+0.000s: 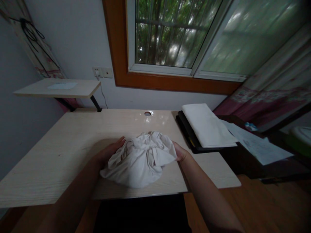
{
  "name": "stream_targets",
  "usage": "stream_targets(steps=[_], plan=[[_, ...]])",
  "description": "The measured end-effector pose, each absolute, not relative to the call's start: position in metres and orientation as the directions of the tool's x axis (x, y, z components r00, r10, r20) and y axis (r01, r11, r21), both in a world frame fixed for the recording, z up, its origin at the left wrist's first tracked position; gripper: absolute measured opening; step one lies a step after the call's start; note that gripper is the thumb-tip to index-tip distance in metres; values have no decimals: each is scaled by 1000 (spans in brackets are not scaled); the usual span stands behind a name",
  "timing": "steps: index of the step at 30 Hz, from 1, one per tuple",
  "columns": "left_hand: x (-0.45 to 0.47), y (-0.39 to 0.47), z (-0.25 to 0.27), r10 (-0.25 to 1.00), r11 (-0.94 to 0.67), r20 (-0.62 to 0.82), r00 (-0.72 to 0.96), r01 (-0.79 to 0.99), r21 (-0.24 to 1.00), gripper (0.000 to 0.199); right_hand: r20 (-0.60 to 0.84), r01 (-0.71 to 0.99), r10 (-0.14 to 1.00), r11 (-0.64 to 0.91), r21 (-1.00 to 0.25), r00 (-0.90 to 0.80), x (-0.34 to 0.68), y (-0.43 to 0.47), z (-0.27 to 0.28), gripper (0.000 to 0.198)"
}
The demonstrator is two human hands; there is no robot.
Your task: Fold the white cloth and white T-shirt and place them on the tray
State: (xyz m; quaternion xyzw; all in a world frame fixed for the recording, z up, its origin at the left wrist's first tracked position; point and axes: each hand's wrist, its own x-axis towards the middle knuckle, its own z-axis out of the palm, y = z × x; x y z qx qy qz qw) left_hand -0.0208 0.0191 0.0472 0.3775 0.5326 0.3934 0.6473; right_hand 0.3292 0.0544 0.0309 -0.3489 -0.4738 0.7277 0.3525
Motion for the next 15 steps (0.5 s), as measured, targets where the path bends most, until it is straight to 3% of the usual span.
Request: stream_targets(steps=[2, 5, 10, 15], plan=[[-24, 20, 44, 887, 450, -433, 164, -91, 888, 60, -164, -189, 871, -278, -942, -462, 330, 55, 29, 55], [-25, 24, 45, 912, 409, -405, 64, -72, 910, 57, -167, -200, 886, -275, -940, -433, 333, 59, 27, 58], [-22, 27, 61, 973, 232, -228, 47, -118, 966, 47, -177, -244, 920, -272, -931, -351, 345, 71, 28, 66], [-34, 24, 68, 996, 10, -17, -92, -85, 996, 32, -17, -346, 997, -42, -937, -75, 361, 81, 26, 64]])
